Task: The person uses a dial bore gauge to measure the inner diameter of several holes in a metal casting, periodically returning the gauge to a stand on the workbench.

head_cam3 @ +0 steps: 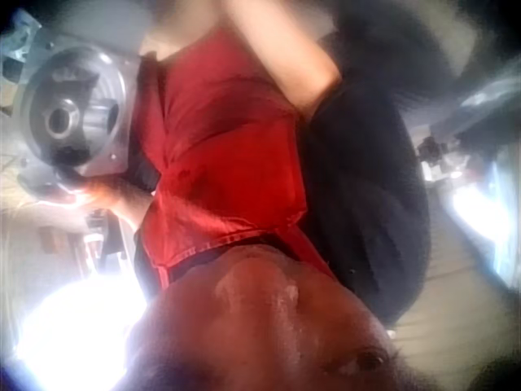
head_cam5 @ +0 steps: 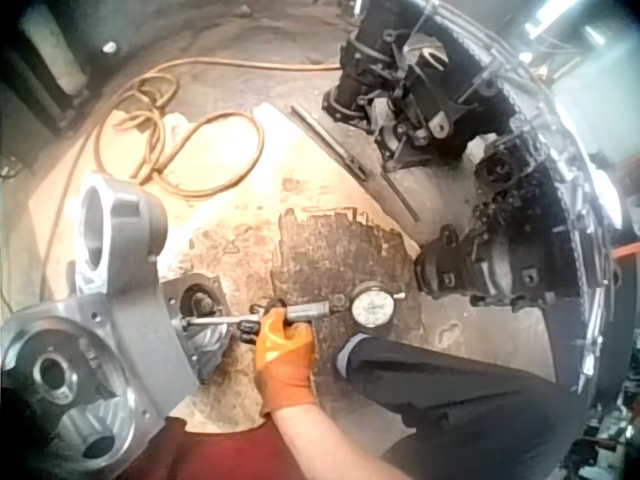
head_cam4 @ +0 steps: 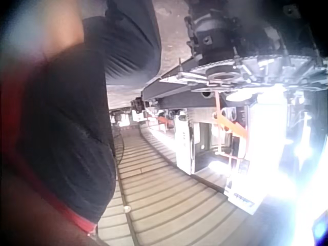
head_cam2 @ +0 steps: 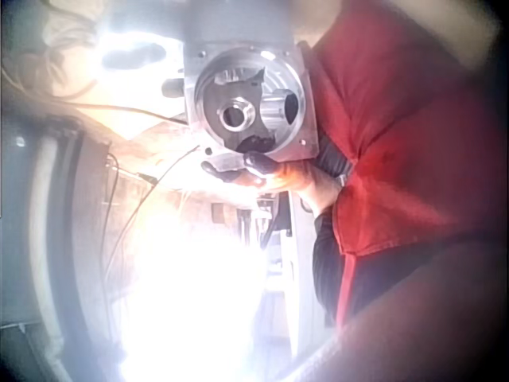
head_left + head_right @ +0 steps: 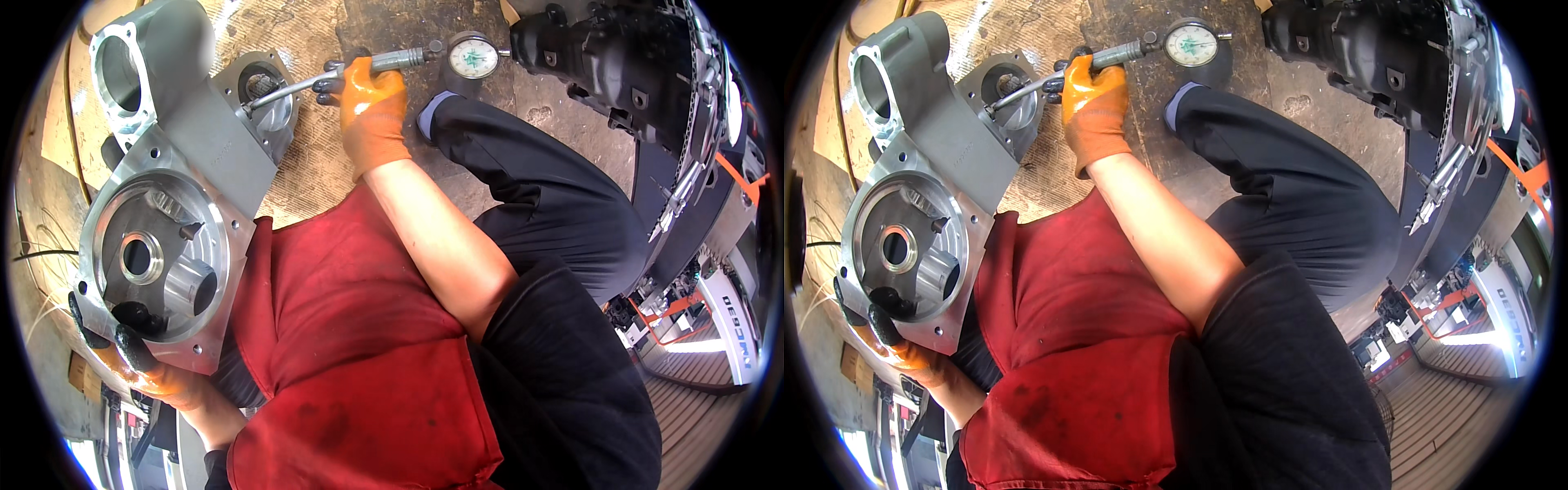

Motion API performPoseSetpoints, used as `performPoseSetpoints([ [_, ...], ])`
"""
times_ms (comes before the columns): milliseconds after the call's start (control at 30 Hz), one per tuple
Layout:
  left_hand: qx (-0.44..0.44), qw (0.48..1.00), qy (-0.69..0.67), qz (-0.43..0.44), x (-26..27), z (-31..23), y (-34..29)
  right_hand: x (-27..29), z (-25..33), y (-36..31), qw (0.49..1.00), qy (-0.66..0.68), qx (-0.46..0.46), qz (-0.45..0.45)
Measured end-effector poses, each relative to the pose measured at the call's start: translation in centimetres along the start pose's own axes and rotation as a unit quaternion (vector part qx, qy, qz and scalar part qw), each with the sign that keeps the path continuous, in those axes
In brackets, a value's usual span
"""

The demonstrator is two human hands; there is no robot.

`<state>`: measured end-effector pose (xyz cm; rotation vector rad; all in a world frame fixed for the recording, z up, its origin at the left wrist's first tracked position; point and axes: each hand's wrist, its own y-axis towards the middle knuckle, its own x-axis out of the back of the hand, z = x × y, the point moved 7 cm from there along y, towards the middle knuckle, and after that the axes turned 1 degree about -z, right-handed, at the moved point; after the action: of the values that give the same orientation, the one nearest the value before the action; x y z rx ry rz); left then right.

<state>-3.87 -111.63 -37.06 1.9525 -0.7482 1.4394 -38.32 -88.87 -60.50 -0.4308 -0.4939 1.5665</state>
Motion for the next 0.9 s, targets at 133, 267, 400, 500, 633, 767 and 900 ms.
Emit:
performPoseSetpoints([
  [133,0.003,1.000,-0.004,-0.001,-0.1,0.0,0.0,0.0,-0.1,0.0,1.000,0.012,-0.007,-0.007],
  [267,0.046,0.998,-0.026,0.018,-0.5,-1.3,1.1,0.1,-0.6,0.2,1.000,0.016,-0.002,-0.008],
  [400,0.095,0.981,-0.143,-0.088,0.0,-3.9,2.0,0.8,-0.2,0.6,0.995,-0.081,0.049,-0.018],
  [500,0.150,0.954,-0.242,-0.094,-0.5,-3.6,2.8,1.9,0.3,1.0,0.998,-0.042,0.039,-0.011],
  [633,0.243,0.874,-0.415,-0.077,-1.6,0.0,4.2,3.2,2.0,1.7,0.991,0.109,0.070,0.045],
  [767,0.292,0.807,-0.512,-0.044,-2.2,3.0,5.4,2.5,1.9,1.9,0.991,0.092,0.072,0.069],
  [900,0.302,0.787,-0.537,-0.033,-2.1,3.5,6.0,1.3,1.5,2.2,0.993,0.076,0.052,0.077],
])
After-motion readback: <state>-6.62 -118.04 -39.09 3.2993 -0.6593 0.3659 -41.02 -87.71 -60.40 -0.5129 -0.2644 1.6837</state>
